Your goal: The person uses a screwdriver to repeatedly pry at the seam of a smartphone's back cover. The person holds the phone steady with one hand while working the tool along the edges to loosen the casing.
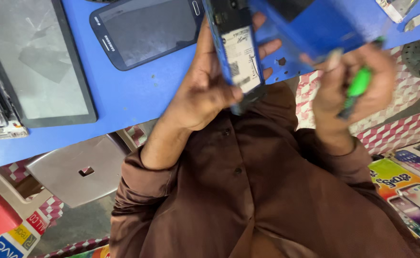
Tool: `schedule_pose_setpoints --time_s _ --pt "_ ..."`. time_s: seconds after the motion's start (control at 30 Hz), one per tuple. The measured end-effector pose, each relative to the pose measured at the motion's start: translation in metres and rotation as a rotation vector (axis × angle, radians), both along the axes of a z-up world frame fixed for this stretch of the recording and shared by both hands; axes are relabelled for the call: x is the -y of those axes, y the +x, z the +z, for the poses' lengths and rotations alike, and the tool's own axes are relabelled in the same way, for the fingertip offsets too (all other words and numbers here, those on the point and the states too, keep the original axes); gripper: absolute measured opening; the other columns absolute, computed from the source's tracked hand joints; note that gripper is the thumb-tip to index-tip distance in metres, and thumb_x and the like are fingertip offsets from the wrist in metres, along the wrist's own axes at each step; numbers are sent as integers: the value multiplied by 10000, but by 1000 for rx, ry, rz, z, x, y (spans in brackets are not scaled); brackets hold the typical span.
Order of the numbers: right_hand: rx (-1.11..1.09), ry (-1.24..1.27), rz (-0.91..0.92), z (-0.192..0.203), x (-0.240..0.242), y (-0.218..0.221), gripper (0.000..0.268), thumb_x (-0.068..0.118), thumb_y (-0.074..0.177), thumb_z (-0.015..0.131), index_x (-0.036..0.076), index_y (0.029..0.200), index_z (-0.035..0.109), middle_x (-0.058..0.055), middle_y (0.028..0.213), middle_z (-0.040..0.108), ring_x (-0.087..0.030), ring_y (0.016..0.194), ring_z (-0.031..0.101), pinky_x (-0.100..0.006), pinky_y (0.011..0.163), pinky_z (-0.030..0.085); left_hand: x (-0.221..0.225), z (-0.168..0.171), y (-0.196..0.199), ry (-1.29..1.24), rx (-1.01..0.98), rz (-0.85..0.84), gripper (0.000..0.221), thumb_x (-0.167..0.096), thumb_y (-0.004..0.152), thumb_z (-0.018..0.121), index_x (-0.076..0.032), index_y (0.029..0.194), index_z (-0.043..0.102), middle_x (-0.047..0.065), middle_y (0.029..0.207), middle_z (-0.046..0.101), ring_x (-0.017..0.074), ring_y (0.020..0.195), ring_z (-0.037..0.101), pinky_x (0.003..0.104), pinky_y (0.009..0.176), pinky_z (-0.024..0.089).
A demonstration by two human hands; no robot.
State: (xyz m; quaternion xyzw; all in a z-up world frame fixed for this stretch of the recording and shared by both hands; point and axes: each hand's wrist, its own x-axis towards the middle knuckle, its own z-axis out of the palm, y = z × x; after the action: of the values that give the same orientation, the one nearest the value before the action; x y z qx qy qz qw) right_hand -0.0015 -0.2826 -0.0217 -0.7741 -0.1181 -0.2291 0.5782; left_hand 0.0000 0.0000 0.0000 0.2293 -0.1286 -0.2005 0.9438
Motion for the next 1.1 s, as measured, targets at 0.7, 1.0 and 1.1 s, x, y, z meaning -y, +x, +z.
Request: schedule_pose_setpoints --time_s 0.7,1.0,1.1 --pt "-333 -132 59 35 35 26 369 -70 1146 705 4 1479 562 -45 1176 595 -117 974 595 -268 923 617 22 3 -1 162 -177 307 383 -296 1252 476 -71 1538 357 254 1457 539 338 1350 567 431 1150 481" --pt "-73 -606 31 58 -3 26 348 -25 1089 793 -42 1371 590 -194 1318 651 -282 1243 660 -316 1080 521 19 10 -1 205 -169 455 442 -217 1255 443 -119 1636 241 227 1543 470 322 1449 482 404 1256 405" --pt "-39 -706 84 60 -10 31 314 121 1001 840 -46 1215 682 -239 1260 688 -349 1252 640 -469 1104 462 18 9 -2 201 -173 485 425 -142 1234 459 -92 1613 272 232 1593 455 316 1464 462 408 1259 394"
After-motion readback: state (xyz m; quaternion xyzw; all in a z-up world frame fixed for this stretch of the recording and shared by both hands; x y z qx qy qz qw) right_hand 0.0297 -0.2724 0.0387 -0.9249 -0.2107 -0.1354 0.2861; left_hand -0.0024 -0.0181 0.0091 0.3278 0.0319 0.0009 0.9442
